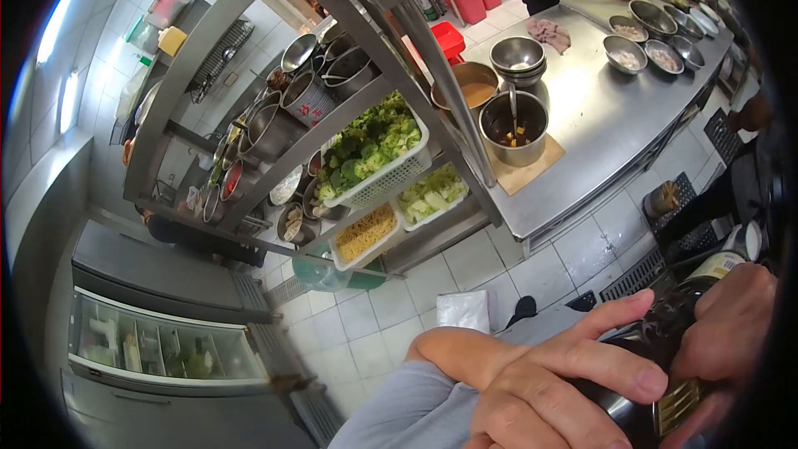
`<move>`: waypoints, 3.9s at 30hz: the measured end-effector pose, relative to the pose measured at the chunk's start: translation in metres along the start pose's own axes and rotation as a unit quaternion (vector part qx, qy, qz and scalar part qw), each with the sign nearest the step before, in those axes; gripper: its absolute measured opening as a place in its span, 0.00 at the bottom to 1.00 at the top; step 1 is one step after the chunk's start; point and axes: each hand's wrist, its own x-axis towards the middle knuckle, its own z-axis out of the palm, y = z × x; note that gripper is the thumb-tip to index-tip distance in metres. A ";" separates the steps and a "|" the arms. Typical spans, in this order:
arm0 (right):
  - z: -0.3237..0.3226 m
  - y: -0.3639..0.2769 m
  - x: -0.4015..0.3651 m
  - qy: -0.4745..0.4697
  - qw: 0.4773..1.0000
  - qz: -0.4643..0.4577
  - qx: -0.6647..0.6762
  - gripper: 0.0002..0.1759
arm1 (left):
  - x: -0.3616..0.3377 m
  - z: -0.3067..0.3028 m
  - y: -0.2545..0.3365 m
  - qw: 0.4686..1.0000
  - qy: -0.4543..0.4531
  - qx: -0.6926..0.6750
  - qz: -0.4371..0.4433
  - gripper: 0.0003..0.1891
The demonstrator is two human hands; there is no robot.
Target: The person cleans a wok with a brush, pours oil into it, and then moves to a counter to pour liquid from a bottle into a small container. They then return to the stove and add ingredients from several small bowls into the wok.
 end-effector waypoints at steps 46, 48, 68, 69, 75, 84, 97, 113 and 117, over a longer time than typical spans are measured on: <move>0.150 0.338 0.012 0.627 0.746 0.192 0.115 0.11 | 0.074 -0.162 -0.232 0.848 -0.135 0.480 -0.180 0.10; 0.164 0.349 0.013 0.605 0.766 0.207 0.072 0.12 | 0.076 -0.174 -0.245 0.837 -0.175 0.505 -0.122 0.11; -0.007 0.289 0.062 -0.046 0.887 0.109 -0.447 0.21 | 0.104 -0.237 -0.216 0.715 -0.464 0.422 -0.308 0.25; -0.004 0.293 0.062 -0.060 0.893 0.093 -0.437 0.21 | 0.101 -0.241 -0.217 0.731 -0.440 0.419 -0.311 0.25; -0.021 0.293 0.070 -0.082 0.906 0.127 -0.396 0.15 | 0.111 -0.218 -0.200 0.720 -0.391 0.374 -0.434 0.31; 0.000 0.299 0.062 0.273 0.884 0.348 -0.148 0.16 | 0.081 -0.216 -0.197 0.803 -0.199 0.455 -0.331 0.37; 0.008 0.258 0.081 0.093 0.897 0.316 -0.295 0.11 | 0.054 -0.218 -0.218 0.809 -0.122 0.524 -0.236 0.25; -0.004 0.271 0.092 0.041 0.895 0.315 -0.315 0.12 | 0.053 -0.212 -0.215 0.813 -0.073 0.540 -0.205 0.26; 0.010 0.257 0.090 0.054 0.863 0.343 -0.367 0.15 | 0.050 -0.210 -0.214 0.796 -0.064 0.567 -0.202 0.23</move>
